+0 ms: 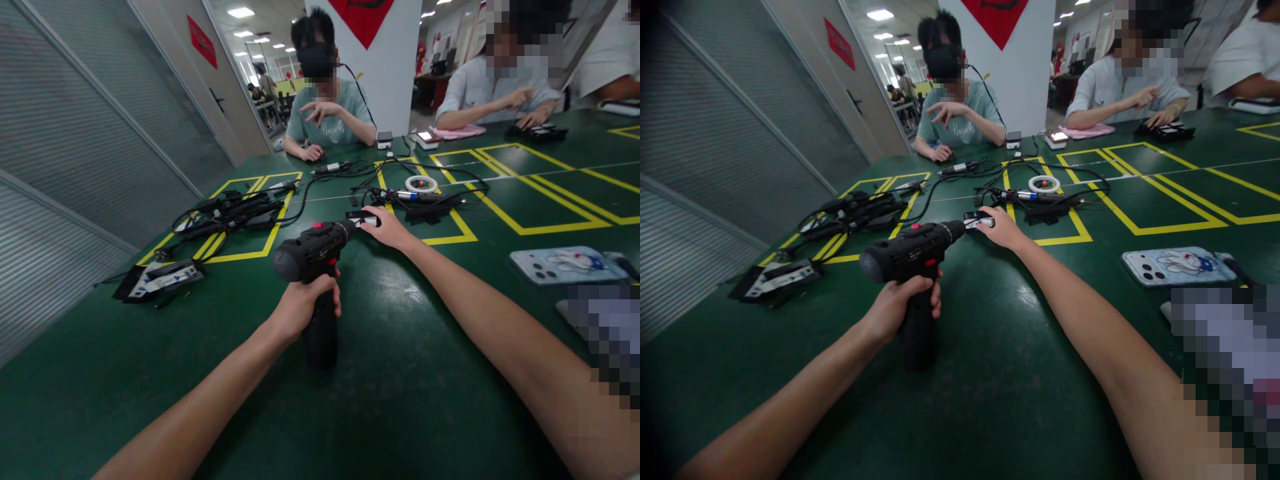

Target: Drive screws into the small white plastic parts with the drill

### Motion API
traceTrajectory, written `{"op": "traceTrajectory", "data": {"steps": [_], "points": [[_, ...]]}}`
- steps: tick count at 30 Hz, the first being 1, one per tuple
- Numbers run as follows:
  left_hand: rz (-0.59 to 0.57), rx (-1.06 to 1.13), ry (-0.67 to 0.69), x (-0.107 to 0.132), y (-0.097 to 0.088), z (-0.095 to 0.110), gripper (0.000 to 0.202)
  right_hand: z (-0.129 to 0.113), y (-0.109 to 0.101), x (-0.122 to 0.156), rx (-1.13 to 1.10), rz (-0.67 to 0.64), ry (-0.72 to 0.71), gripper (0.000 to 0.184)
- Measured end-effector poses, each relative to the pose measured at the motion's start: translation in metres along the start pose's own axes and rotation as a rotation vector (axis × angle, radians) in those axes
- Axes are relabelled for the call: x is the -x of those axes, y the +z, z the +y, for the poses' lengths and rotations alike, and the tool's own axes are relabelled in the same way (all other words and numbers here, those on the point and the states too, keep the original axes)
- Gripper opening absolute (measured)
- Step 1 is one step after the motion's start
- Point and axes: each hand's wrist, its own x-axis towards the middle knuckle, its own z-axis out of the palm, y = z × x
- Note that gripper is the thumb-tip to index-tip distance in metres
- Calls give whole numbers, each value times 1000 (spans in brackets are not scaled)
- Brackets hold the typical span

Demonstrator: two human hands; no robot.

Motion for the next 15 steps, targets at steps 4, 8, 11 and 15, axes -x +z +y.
{"op": "traceTrajectory", "data": {"steps": [4, 8, 11, 15], "points": [[1, -13, 5, 0, 1, 1, 19, 1, 1, 0, -8, 8, -3, 46], [0, -10, 3, 1, 1, 0, 19, 1, 0, 0, -16, 0, 3, 46], [-8, -13, 11, 1, 0, 0, 19, 0, 0, 0, -20, 1, 4, 46], [-9, -24, 15, 0, 0, 0, 19, -1, -1, -1, -15, -10, 1, 46]]}}
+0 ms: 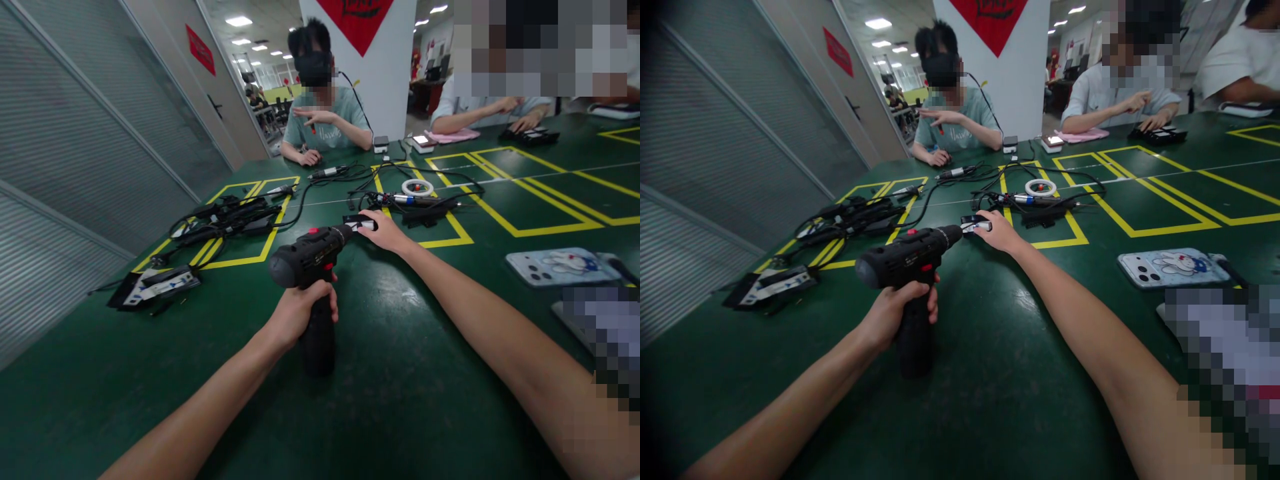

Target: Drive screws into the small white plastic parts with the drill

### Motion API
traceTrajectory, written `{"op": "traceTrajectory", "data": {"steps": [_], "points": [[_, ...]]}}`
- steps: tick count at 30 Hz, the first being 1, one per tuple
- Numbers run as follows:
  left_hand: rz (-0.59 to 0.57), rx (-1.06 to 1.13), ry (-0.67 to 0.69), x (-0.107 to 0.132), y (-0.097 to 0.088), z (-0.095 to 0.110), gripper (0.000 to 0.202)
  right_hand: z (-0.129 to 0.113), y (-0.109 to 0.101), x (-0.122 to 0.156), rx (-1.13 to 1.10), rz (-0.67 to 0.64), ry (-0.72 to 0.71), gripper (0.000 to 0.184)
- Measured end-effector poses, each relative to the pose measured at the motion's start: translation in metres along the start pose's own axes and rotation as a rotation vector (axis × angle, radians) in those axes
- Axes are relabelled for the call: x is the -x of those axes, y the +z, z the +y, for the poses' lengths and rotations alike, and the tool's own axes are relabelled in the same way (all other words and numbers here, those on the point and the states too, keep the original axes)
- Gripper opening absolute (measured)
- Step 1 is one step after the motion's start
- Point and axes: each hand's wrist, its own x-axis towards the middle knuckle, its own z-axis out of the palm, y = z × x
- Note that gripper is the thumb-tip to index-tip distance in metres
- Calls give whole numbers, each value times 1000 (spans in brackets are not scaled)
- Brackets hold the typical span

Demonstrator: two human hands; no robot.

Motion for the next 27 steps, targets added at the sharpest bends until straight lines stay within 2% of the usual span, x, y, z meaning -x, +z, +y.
{"op": "traceTrajectory", "data": {"steps": [27], "points": [[-3, -15, -22, 2, -2, 0, 19, 3, 2, 0, 40, 16, -14, 48]]}}
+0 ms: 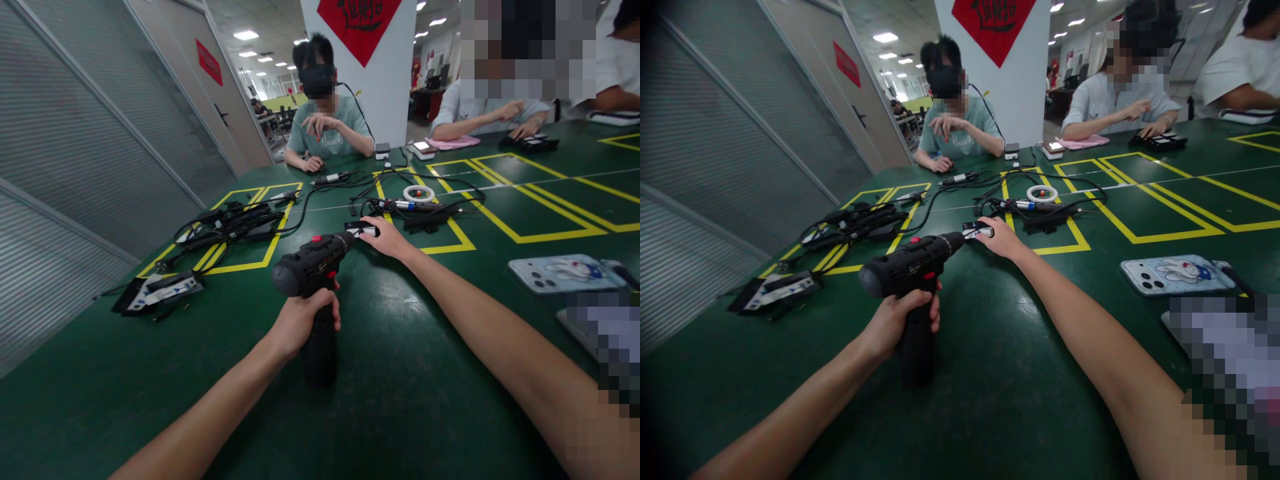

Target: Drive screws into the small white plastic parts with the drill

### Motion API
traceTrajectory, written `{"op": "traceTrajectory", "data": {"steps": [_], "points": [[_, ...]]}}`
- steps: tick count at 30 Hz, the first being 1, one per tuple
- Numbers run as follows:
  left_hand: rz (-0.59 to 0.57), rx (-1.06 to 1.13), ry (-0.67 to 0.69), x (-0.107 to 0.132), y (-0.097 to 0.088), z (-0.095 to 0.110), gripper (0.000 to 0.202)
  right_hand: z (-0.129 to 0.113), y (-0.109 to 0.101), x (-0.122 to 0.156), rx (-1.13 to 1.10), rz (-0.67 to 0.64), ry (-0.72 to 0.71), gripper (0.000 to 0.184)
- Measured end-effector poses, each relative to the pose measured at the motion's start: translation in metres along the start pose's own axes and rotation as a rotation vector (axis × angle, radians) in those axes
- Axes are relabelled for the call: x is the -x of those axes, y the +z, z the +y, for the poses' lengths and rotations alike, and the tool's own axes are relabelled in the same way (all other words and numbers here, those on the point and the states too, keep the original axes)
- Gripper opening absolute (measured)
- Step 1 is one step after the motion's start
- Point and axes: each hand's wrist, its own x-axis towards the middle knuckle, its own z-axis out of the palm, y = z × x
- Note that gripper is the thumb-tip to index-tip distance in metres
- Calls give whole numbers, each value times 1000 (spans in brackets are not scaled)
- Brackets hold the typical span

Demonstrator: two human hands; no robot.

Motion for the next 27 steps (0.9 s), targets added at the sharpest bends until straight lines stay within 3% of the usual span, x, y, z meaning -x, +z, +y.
{"op": "traceTrajectory", "data": {"steps": [27], "points": [[4, 14, -16, 1, 1, 1, 20, 2, 1, -1, -19, -6, -9, 49]]}}
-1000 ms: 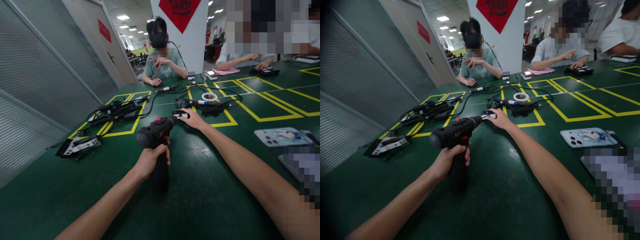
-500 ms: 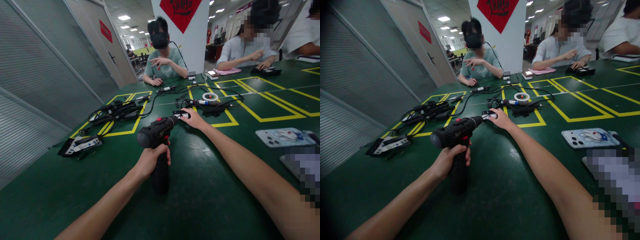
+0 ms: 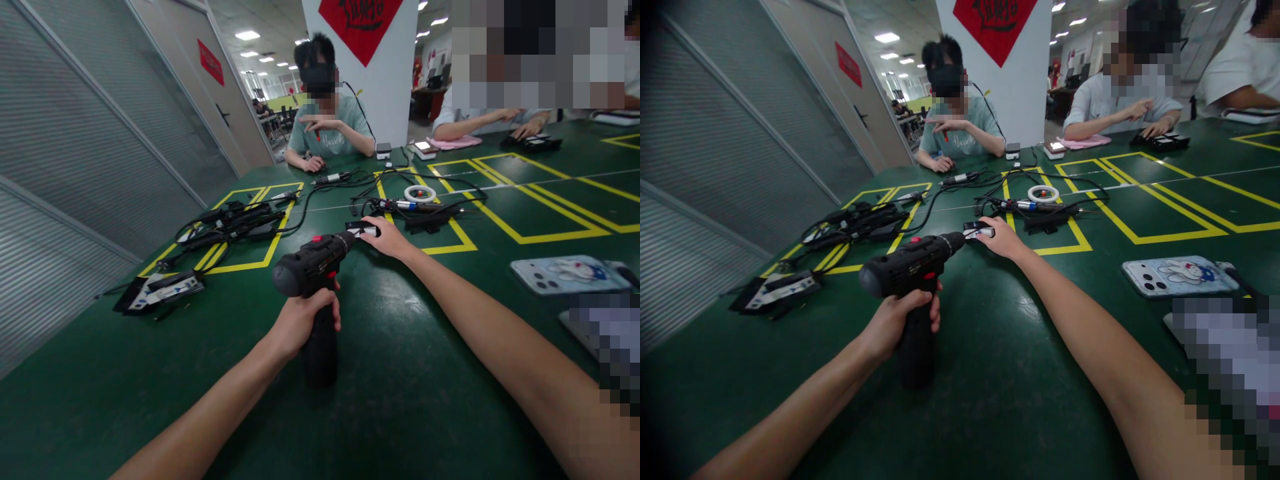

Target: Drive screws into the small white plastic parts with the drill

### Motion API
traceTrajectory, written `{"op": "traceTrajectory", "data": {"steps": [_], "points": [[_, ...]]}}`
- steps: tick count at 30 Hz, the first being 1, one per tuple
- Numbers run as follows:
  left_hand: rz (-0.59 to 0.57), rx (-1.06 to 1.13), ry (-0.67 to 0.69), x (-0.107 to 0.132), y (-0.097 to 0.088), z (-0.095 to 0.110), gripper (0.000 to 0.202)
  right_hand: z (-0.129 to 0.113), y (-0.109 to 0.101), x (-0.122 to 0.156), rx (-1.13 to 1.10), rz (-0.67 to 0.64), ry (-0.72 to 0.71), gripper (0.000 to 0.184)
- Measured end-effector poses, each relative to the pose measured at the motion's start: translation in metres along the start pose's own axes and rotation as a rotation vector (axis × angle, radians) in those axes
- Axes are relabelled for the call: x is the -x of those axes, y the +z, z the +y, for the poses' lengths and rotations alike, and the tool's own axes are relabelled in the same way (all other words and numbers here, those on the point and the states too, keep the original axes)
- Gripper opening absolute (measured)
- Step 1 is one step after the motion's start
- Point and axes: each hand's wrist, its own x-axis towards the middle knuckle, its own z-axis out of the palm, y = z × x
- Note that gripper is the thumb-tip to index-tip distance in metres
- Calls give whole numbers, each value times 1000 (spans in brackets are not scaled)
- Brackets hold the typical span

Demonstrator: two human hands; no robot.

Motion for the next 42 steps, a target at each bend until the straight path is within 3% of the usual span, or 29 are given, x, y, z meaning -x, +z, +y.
{"op": "traceTrajectory", "data": {"steps": [42], "points": [[-10, 14, 27, -1, -2, -3, 19, -5, -3, 2, 1, -10, 11, 48]]}}
